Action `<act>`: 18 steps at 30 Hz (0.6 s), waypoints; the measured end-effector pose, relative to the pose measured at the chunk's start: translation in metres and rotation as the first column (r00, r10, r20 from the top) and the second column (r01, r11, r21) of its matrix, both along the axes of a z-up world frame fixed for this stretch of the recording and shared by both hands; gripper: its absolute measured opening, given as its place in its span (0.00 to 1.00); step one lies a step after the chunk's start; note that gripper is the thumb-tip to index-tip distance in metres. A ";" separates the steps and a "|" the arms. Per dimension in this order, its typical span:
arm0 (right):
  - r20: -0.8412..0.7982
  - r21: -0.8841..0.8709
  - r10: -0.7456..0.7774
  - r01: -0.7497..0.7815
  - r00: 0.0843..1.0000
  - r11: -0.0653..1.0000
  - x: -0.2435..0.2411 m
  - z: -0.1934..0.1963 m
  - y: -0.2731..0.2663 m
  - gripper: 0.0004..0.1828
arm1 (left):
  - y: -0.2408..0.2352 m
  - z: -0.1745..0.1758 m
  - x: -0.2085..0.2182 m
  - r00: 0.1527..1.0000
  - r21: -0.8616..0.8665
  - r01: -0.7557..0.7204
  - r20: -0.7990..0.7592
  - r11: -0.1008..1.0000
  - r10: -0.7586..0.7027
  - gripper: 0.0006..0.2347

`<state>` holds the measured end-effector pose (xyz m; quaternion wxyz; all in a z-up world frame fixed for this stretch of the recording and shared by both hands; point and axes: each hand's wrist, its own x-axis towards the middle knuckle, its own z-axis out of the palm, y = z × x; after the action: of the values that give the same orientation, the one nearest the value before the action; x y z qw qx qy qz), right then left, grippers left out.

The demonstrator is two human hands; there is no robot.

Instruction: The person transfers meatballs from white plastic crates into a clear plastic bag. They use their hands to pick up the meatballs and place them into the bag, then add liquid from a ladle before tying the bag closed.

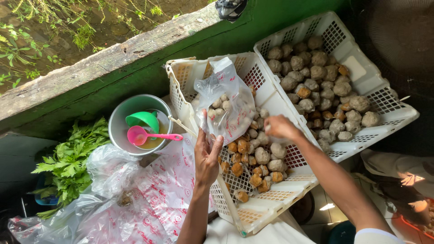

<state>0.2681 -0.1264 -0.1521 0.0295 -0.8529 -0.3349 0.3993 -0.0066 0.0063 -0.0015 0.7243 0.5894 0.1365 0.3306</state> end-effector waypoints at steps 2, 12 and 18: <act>-0.471 0.369 -0.100 0.298 0.877 0.880 0.002 0.054 0.007 0.14 | 0.000 0.000 0.001 1.000 0.029 -0.003 0.000 1.000 0.003 0.32; -0.819 0.513 0.101 0.642 0.565 0.570 -0.064 0.112 0.116 0.28 | 0.002 0.005 0.015 0.997 0.055 -0.012 -0.075 0.998 0.016 0.33; -0.294 0.721 -0.364 0.455 0.884 0.523 0.047 0.029 0.059 0.24 | 0.005 0.004 0.011 0.997 0.052 -0.008 -0.075 0.999 0.012 0.33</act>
<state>0.3149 -0.0673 -0.1226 0.5023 -0.7879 -0.2606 0.2429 0.0047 0.0110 0.0029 0.7015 0.6193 0.1581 0.3152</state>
